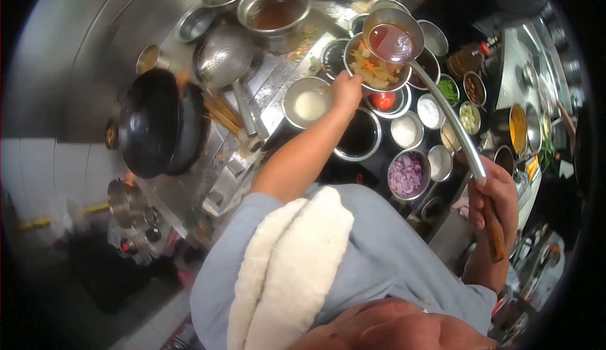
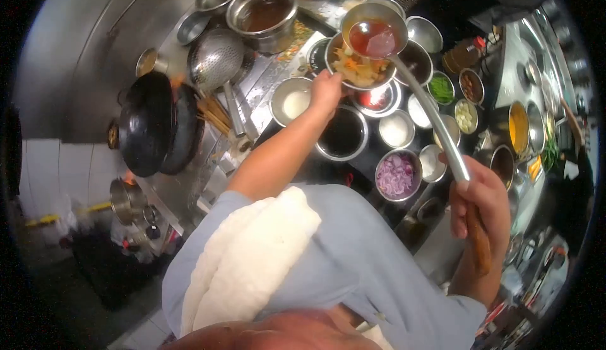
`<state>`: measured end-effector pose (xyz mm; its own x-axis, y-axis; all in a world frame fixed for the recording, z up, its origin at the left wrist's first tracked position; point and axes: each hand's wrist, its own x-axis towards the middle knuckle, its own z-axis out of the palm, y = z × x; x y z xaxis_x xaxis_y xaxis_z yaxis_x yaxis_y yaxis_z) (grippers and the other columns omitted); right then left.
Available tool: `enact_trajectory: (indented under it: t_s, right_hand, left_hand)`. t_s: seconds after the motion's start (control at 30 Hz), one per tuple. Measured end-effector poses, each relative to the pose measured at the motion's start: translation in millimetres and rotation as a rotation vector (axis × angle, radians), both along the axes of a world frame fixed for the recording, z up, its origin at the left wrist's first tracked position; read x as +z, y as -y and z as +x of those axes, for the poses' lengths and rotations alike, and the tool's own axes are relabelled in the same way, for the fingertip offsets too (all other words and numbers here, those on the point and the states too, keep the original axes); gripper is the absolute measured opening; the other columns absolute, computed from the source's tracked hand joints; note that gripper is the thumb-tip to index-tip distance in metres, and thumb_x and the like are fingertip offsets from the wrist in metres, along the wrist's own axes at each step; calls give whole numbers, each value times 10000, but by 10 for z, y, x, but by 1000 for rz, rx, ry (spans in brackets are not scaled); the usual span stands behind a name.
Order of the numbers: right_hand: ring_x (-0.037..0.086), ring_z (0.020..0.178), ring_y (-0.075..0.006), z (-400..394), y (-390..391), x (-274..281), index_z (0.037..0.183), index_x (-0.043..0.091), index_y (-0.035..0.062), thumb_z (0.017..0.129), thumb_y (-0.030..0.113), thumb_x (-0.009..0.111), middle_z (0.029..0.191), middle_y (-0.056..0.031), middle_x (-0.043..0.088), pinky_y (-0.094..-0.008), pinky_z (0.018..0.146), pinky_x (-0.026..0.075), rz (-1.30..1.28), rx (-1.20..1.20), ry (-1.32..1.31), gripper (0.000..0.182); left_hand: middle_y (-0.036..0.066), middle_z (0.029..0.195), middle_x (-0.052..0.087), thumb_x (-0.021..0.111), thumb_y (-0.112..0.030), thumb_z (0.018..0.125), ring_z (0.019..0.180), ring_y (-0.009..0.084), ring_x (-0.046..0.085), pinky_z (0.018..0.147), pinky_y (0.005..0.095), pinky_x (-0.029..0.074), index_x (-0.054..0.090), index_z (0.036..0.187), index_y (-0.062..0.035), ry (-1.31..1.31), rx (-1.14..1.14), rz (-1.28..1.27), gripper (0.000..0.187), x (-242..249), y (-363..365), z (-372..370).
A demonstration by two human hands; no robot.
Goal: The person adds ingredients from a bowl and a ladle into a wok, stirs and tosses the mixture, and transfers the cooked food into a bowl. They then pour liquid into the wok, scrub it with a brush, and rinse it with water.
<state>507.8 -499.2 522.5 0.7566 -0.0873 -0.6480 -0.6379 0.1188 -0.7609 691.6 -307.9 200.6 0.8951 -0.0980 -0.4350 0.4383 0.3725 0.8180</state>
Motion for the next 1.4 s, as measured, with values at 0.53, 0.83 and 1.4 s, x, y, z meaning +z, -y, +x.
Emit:
enact_trajectory:
  t_s: [0.53,0.83,1.4]
  right_hand:
    - [413,329,-108,749,-2414,-410,1264,524,-141,828,159,586,563,-43,491,-229,289,341,244,544,70,533]
    - [475,406,-123,1336,-4436,-1475,1040,577,-9,895,118,540,638,-22,515,-274,377,419,193,964,37,196]
    - [652,878,-441,1220,-4943,-1980,1431,496,153,807,157,614,902,-276,669,-487,806,505,-839,1202,601,635]
  left_hand:
    - [152,921,695,516,-109,945,690,203,694,518,319,584,611,1111,35,11,770,453,239,363,-3712,-1163]
    - [204,951,657,536,-123,897,706,258,676,528,341,603,591,1072,95,-80,1123,524,285,463,-5959,-2370]
    - [183,1124,644,593,-148,830,903,410,641,844,463,523,642,881,-22,310,1003,1760,145,76,-7058,-1387]
